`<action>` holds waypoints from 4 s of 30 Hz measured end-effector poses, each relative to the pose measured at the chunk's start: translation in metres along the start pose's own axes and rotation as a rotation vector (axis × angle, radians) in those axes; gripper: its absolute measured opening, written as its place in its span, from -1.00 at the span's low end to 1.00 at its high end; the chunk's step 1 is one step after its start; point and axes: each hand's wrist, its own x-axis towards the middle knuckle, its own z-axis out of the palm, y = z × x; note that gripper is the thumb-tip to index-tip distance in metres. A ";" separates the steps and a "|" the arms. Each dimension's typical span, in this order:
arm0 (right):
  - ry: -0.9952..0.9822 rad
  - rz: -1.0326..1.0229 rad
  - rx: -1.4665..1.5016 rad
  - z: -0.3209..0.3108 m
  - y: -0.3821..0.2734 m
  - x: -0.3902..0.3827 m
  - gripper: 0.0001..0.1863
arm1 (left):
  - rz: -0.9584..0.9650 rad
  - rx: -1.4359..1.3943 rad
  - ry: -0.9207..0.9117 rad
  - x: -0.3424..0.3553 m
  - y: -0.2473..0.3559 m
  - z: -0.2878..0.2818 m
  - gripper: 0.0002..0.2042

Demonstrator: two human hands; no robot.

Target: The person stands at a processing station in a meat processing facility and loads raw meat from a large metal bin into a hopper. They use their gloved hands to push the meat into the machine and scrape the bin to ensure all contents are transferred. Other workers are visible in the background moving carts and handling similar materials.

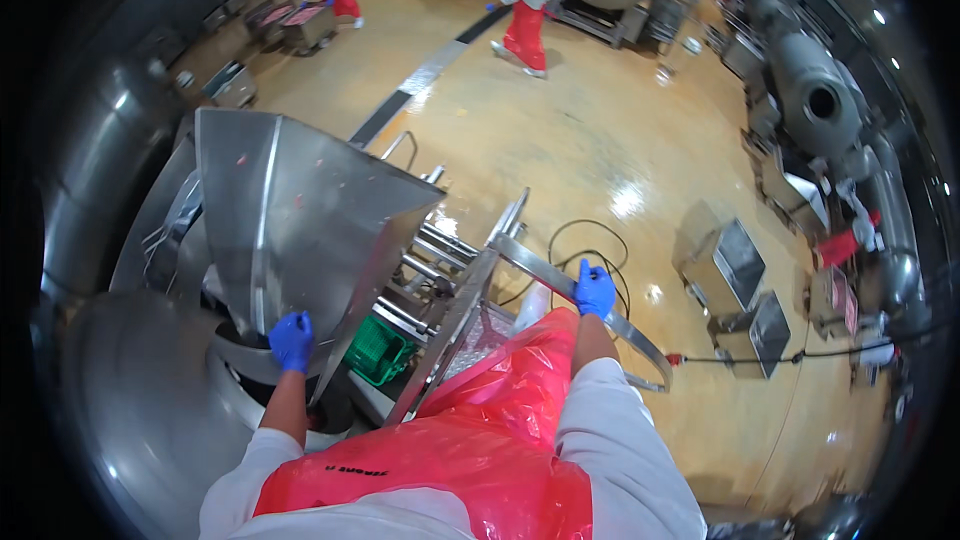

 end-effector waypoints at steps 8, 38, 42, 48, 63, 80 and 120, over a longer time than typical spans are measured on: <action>0.038 -0.071 0.048 0.007 0.009 0.001 -0.34 | 0.009 0.008 0.053 0.004 -0.007 0.025 -0.68; 0.005 -0.024 0.036 0.005 0.001 -0.002 -0.30 | -0.014 0.117 -0.023 0.000 -0.011 0.035 -0.68; 0.015 -0.015 0.029 0.006 0.005 -0.002 -0.31 | -0.018 0.098 -0.040 0.002 -0.010 0.030 -0.68; -0.021 -0.105 -0.018 0.007 0.021 0.002 -0.37 | -0.013 -0.022 -0.090 0.007 -0.002 0.013 -0.64; -0.046 0.132 -0.042 -0.016 -0.023 -0.018 -0.38 | 0.010 -0.008 0.036 0.006 -0.006 0.025 -0.70; -0.034 0.108 -0.042 -0.009 -0.018 -0.015 -0.42 | 0.013 0.092 0.034 0.004 -0.010 0.032 -0.70; 0.008 -0.066 0.066 0.015 0.019 0.001 -0.39 | 0.027 0.099 -0.073 0.012 -0.011 0.023 -0.68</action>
